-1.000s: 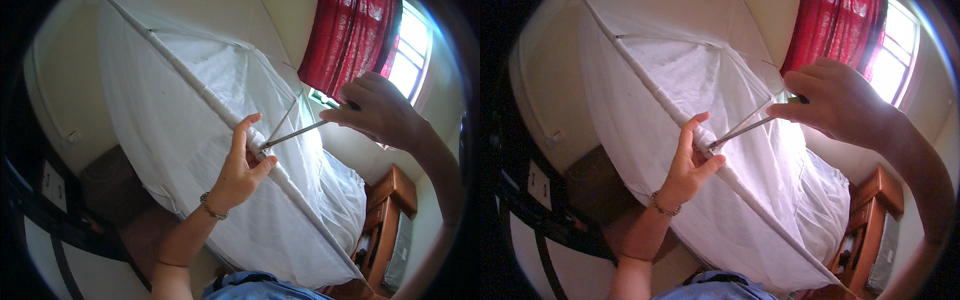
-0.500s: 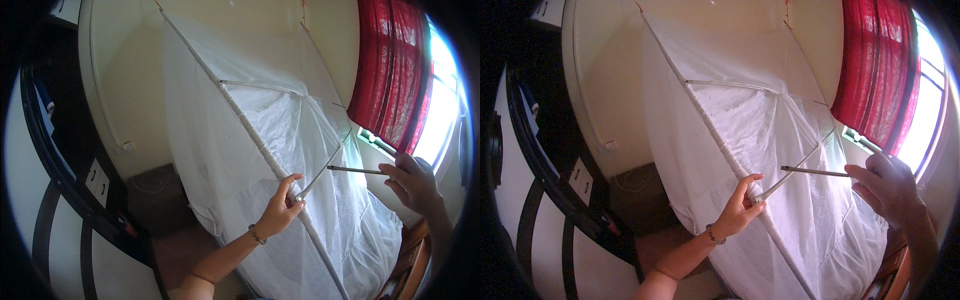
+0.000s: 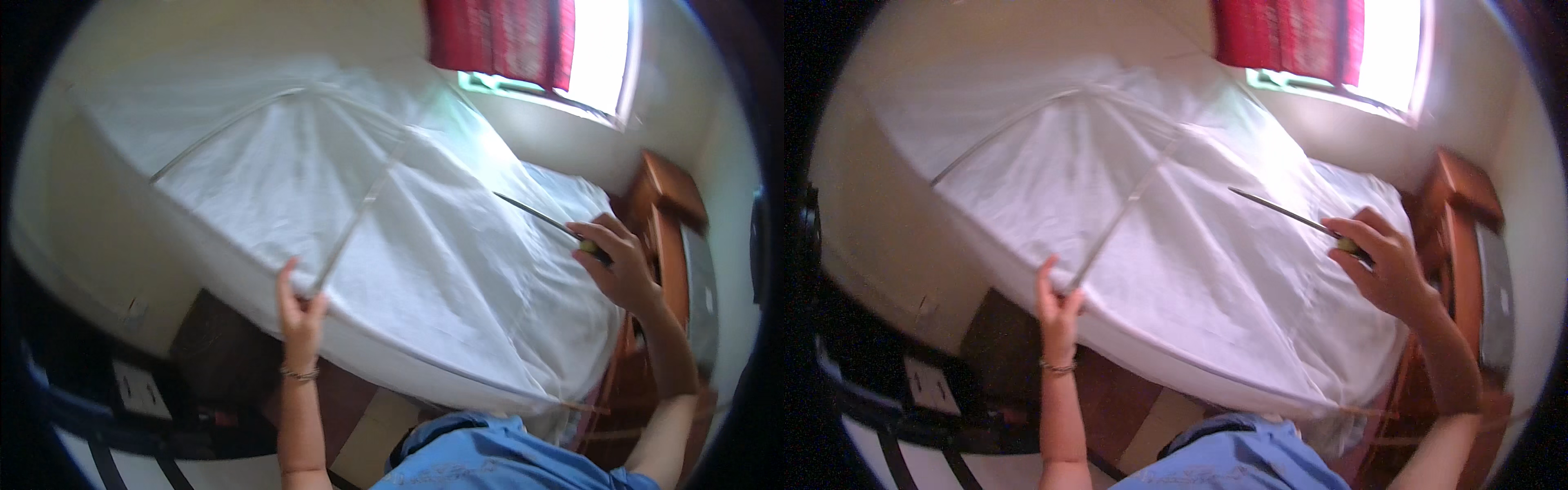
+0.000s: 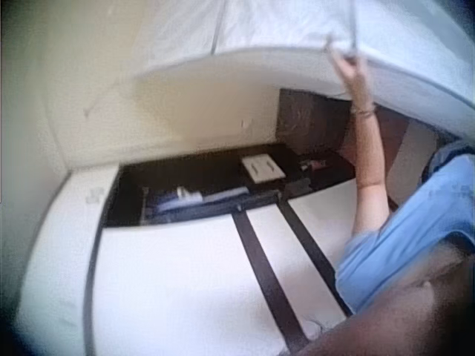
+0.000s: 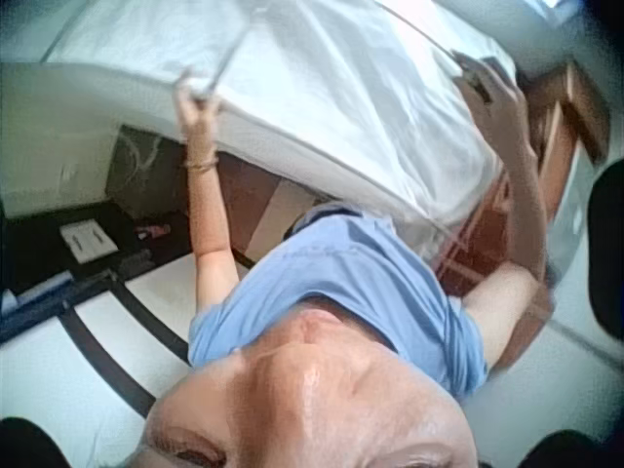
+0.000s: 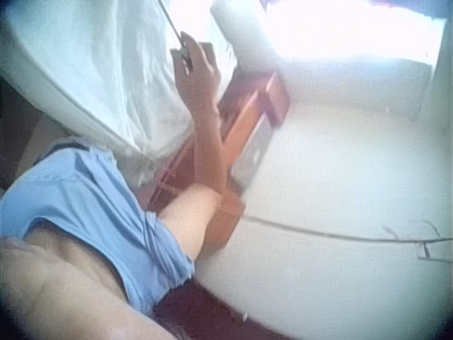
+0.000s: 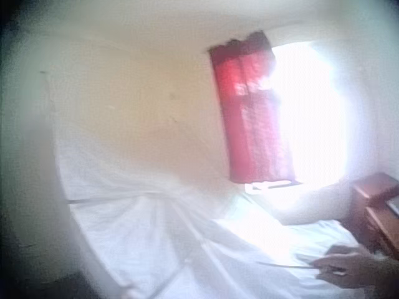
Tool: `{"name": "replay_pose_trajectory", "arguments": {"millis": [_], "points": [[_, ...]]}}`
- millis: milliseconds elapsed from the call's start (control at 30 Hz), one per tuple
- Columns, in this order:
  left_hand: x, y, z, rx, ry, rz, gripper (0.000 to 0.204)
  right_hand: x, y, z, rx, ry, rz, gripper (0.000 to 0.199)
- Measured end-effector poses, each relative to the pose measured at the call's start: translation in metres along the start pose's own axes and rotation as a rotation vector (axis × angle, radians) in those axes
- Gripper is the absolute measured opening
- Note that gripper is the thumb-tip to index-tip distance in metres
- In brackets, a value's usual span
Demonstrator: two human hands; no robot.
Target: The person retrieves a screwdriver from a tool bag, walks to a bedroom, and uses the screwdriver to tighten screws on the metal frame of a white mosquito net over a bed. They move around the bed to access different joints and continue tightening.
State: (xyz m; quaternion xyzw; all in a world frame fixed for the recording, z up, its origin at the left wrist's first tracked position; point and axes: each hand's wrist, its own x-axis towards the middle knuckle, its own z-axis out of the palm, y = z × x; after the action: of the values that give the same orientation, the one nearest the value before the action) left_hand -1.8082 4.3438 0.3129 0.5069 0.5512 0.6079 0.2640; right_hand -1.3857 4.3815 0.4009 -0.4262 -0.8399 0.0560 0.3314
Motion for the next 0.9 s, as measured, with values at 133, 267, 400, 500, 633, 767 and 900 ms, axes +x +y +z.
{"name": "replay_pose_trajectory", "arguments": {"millis": [133,267,400,500,633,767,900], "points": [[0.003,-0.032,-0.021,0.064,0.068,-0.069,0.067,-0.068,0.048,0.033,0.073,0.015,0.350,0.028],[0.007,-0.050,-0.031,0.038,0.017,-0.036,0.077,-0.136,0.077,0.072,0.160,0.051,0.580,0.023],[0.009,-0.050,-0.036,0.010,0.053,0.029,0.080,-0.184,0.074,0.097,0.301,0.045,0.846,0.024],[0.009,-0.049,-0.033,0.011,0.046,0.068,0.079,-0.206,0.068,0.111,0.374,0.090,0.867,0.024],[0.008,-0.050,-0.026,0.091,0.142,0.044,0.078,-0.227,0.063,0.124,0.438,0.057,0.980,0.026],[0.003,-0.053,-0.021,0.169,0.239,0.088,0.077,-0.245,0.066,0.138,0.441,0.050,1.017,0.029],[-0.001,-0.056,-0.020,0.154,0.290,0.080,0.076,-0.261,0.066,0.154,0.482,0.015,1.068,0.028]]}}
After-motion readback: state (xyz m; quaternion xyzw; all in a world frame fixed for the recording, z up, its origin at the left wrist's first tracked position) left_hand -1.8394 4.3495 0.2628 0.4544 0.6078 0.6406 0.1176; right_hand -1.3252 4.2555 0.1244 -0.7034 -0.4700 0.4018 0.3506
